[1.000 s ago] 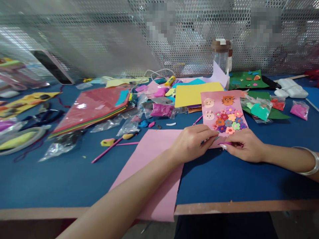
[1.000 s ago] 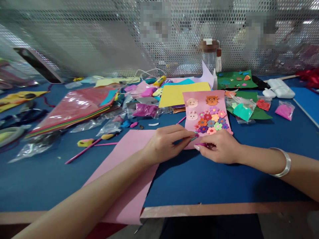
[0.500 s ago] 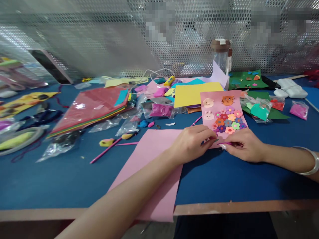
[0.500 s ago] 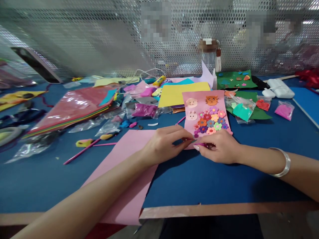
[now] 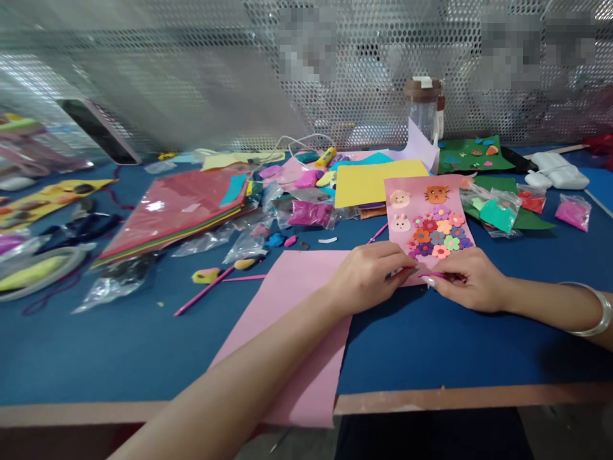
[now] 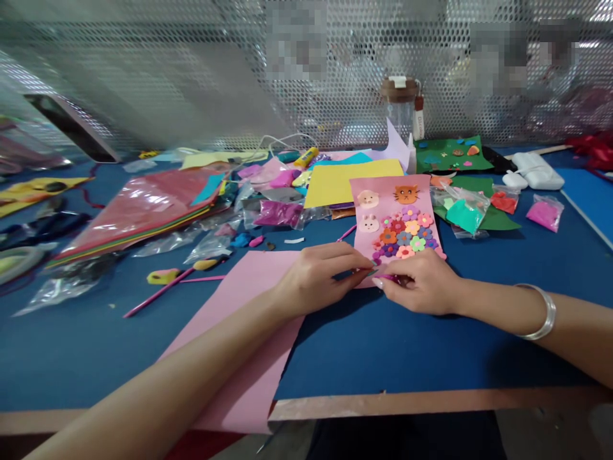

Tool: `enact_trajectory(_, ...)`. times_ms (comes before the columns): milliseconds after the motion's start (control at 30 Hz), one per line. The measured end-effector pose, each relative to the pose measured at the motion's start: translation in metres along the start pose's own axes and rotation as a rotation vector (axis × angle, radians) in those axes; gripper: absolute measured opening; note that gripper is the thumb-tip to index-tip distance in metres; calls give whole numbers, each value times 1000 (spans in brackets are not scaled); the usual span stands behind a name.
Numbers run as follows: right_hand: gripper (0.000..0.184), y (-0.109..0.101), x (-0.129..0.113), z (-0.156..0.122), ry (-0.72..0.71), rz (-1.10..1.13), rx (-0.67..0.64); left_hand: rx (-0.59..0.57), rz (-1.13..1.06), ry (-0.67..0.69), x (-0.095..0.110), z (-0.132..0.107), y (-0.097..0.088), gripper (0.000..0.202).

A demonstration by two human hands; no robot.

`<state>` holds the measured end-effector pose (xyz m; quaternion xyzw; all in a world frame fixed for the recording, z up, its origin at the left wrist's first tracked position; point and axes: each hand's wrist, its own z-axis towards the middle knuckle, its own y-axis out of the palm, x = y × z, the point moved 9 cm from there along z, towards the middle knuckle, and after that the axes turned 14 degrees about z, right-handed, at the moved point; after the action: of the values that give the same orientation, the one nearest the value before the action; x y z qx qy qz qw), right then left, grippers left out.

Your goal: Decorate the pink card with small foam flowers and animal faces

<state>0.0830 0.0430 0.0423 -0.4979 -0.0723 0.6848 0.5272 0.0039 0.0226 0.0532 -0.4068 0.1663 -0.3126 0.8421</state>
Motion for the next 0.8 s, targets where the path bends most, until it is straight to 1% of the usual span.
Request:
enact_trajectory(167, 26, 3, 5, -1, 42, -3, -28, 53, 31, 3, 0, 0, -2, 12)
enact_trajectory(333, 26, 3, 7, -2, 61, 14, -27, 119, 69, -9, -1, 0, -9, 12)
enact_trajectory(533, 27, 3, 5, -1, 36, -8, -22, 48, 58, -4, 0, 1, -4, 13)
enact_trajectory(800, 25, 3, 6, -2, 50, -23, -23, 78, 48, -15, -3, 0, -6, 15)
